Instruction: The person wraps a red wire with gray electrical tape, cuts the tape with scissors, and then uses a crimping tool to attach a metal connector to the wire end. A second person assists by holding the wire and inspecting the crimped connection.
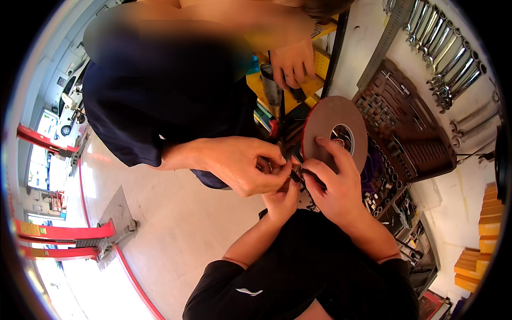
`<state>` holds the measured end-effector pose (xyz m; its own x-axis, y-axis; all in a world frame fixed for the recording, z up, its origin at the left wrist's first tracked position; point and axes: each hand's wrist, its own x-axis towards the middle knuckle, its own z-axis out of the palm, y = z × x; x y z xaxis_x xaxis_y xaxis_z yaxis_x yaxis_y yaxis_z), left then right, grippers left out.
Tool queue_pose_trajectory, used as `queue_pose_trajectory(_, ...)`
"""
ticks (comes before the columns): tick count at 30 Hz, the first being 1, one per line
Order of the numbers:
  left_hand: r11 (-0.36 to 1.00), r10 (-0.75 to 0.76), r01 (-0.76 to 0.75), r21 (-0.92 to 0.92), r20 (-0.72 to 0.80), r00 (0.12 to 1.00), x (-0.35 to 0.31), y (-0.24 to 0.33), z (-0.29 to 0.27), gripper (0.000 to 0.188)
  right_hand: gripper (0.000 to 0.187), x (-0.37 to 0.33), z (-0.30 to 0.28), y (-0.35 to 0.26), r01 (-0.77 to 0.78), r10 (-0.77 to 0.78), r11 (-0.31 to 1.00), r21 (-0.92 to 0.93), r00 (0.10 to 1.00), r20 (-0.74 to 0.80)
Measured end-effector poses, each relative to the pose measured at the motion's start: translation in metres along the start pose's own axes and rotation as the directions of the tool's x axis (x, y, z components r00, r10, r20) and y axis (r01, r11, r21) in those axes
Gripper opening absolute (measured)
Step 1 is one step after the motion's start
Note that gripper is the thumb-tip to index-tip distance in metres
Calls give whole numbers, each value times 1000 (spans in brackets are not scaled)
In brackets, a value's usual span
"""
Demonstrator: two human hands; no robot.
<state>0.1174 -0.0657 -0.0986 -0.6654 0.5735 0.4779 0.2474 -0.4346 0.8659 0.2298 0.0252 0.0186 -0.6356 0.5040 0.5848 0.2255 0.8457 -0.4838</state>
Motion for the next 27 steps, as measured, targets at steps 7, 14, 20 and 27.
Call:
queue_pose_trajectory(7,987,-68,67,-145,1,998,4,10,8,36,32,-2,0,1,-20,20,1000,1,1000,2)
queue_pose_trajectory(14,999,-11,9,36,44,999,-1,-1,0,37,32,-2,-1,-1,-27,27,1000,4,1000,1)
queue_pose_trajectory(20,927,109,-138,348,103,989,3,4,-3,33,32,-5,0,-1,-34,34,999,3,999,0)
queue_pose_trajectory(27,924,54,-105,367,148,988,2,4,-8,40,32,-5,-1,-1,-38,38,999,-3,999,-5)
